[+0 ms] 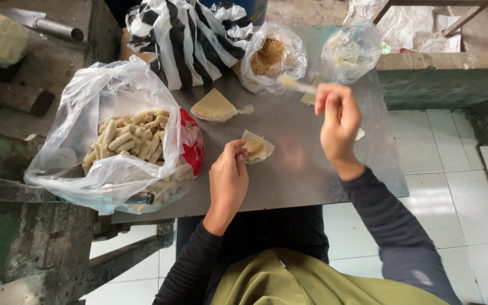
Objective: The person sits at a metal table and wraps food rolls. They take triangular dough wrappers, spoon brown filling from a plastic bag onto each wrapper, fold and roll the wrapper around the filling by hand, and place the finished roll into a large plastic bag with other completed rolls.
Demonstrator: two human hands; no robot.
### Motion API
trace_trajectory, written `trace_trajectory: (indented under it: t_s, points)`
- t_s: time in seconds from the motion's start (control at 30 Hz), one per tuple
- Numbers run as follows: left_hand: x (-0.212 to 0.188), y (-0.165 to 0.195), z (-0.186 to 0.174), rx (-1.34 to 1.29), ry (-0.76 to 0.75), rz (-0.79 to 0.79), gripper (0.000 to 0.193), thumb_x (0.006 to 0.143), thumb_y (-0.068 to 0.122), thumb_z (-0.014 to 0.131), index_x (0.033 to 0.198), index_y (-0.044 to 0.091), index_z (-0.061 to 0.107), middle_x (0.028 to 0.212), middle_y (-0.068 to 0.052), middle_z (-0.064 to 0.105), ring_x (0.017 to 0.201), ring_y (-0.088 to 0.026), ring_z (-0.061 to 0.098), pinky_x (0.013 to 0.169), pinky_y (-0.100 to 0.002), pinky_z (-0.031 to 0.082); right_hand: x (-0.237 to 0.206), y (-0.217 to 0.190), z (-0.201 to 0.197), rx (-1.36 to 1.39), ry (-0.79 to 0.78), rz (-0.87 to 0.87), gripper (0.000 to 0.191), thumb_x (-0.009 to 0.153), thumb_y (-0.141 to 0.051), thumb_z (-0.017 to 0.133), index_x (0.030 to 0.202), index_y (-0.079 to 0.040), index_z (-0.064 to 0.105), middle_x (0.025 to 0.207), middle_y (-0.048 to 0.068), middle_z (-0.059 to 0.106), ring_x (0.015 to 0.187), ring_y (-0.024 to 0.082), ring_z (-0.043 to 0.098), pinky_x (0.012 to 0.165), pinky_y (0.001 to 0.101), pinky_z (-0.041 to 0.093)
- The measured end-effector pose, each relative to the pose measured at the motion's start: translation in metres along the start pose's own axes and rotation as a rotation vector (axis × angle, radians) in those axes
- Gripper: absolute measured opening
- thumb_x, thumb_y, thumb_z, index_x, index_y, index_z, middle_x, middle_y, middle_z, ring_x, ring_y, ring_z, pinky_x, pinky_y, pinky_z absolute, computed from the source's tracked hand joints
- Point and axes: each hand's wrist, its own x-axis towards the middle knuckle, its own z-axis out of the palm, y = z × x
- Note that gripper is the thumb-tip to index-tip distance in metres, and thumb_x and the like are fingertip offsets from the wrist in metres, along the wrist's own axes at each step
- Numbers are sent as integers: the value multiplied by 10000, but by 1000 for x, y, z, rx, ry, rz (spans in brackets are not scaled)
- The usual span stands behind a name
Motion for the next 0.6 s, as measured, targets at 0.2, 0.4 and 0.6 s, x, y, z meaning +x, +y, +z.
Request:
trace_trajectory:
  t_s: [0.2,0.4,0.6]
  points:
    - [4,8,4,12,5,38,235,938,-30,604,1170,8,603,1025,-169,735,922,-303,750,766,-370,587,74,6,45,-535,-187,-167,534,1032,-187,686,1429,87,457,1097,144,563,875,205,557,720,294,508]
    - [12,2,-2,14,-23,47,257,885,-21,676,1129,18,608,1004,-145,703,884,-284,747,745,-369,582,-6,-35,44,-719,-300,76,194,942,-122,741,1105,-42,672,1014,114,582,944,298,601,828,424,495]
    - [11,-8,1,237,30,131,201,813,81,769,983,56,664,931,-119,671,840,-318,654,717,-429,515,-59,-31,55,-806,-343,112,167,891,-145,743,1009,-52,669,1045,120,591,997,337,605,868,454,466]
